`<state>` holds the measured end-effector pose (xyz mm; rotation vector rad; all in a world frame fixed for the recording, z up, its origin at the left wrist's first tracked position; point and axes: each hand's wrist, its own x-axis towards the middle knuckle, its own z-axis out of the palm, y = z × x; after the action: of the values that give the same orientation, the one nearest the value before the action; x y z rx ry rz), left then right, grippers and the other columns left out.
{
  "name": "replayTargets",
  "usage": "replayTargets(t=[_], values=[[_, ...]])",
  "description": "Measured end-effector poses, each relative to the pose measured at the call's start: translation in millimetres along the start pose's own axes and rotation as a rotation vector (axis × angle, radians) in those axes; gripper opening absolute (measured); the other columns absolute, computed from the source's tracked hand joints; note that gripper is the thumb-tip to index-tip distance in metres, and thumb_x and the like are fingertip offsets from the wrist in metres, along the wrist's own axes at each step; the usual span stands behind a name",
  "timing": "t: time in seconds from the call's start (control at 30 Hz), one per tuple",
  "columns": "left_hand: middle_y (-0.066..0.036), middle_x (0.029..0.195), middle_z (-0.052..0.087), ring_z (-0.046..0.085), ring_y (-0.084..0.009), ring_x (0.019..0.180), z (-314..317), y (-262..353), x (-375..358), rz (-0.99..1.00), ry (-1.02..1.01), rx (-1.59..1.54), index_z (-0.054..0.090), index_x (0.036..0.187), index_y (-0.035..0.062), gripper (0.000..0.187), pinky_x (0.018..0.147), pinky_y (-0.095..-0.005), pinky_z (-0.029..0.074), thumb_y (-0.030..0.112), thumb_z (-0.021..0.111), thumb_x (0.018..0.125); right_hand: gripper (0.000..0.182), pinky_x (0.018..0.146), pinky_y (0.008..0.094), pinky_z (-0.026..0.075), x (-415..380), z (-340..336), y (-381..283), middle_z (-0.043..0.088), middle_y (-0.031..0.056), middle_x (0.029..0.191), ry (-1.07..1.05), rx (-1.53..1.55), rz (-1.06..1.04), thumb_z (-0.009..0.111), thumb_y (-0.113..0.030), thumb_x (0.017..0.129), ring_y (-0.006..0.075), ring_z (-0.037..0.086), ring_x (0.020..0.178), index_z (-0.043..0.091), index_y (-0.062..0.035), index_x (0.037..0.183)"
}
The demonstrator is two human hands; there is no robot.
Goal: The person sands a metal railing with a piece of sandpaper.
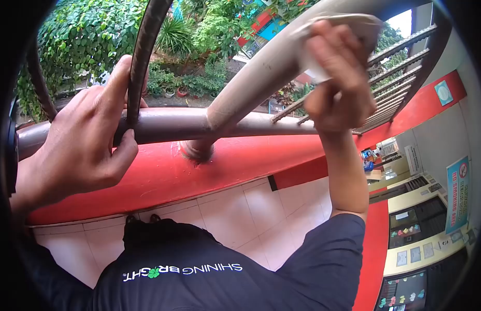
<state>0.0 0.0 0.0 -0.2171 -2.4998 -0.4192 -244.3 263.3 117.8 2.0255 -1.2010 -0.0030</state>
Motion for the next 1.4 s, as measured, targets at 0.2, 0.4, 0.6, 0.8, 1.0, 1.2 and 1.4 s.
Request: replayTargets(t=[0.2,0.4,0.6,0.8,1.0,1.2,1.4], values=[[-0.024,0.113,0.065,0.062,-0.0396,0.096,-2,-1,-1,0.011,-0.015,-0.017,0.022,0.158,-0.0128,0.089,0.091,-0.0485,0.049,0.005,0.063,0.082,0.017,0.096,0.0298,0.06,8,13,-23,0.08,-0.0029,0.108,-0.213,0.018,-0.42,0.076,-0.014,0.086,0.011,0.075,0.103,0.083,-0.0156,0.101],[-0.022,0.117,0.067,0.064,-0.0395,0.105,-3,-3,0,-0.01,-0.002,-0.008,0.022,0.159,-0.011,0.089,0.098,-0.0473,0.049,0.004,0.064,0.082,0.028,0.1,0.0259,0.057,-5,23,-34,0.077,0.0046,0.122,-0.117,-0.057,-0.196,0.07,-0.007,0.089,0.0134,0.072,0.116,0.077,-0.0085,0.116],[-0.021,0.118,0.068,0.065,-0.0376,0.105,-5,-3,-1,-0.038,-0.03,-0.004,0.022,0.161,-0.0077,0.09,0.099,-0.0473,0.049,0.002,0.063,0.082,0.023,0.099,0.0297,0.062,-7,18,-22,0.079,0.0016,0.114,0.197,-0.31,0.093,0.072,-0.004,0.089,0.0117,0.075,0.107,0.079,-0.0122,0.11],[-0.021,0.123,0.068,0.065,-0.0373,0.108,-4,-4,-2,-0.009,-0.01,0.008,0.023,0.162,-0.0069,0.091,0.101,-0.0466,0.049,0.001,0.063,0.08,0.027,0.102,0.0244,0.055,-11,26,-35,0.079,-0.0073,0.109,-0.094,-0.117,-0.186,0.076,-0.022,0.093,0.007,0.075,0.097,0.077,-0.0102,0.117],[-0.02,0.118,0.07,0.065,-0.0373,0.106,-5,-4,-2,0.007,-0.017,0.001,0.022,0.161,-0.0088,0.091,0.099,-0.0464,0.05,0.002,0.064,0.081,0.027,0.097,0.0263,0.06,-14,46,-67,0.08,-0.0041,0.11,-0.141,0.027,-0.15,0.075,-0.01,0.087,0.0087,0.076,0.101,0.081,-0.0141,0.112],[-0.02,0.114,0.07,0.065,-0.0372,0.103,-6,-3,-1,-0.016,-0.041,-0.002,0.021,0.161,-0.0104,0.091,0.097,-0.0464,0.05,0.002,0.065,0.082,0.023,0.1,0.0313,0.059,-48,67,-60,0.081,0.0021,0.109,0.177,-0.034,0.134,0.073,-0.007,0.091,0.0138,0.075,0.109,0.081,-0.0135,0.111],[-0.02,0.115,0.07,0.065,-0.0363,0.101,-7,-4,-2,0.012,-0.032,-0.005,0.021,0.16,-0.0115,0.09,0.095,-0.0456,0.051,0.002,0.065,0.082,0.027,0.091,0.0326,0.064,-28,45,-69,0.081,0.0019,0.11,0.102,-0.032,0.182,0.076,-0.009,0.085,0.0165,0.076,0.105,0.081,-0.0139,0.112]])
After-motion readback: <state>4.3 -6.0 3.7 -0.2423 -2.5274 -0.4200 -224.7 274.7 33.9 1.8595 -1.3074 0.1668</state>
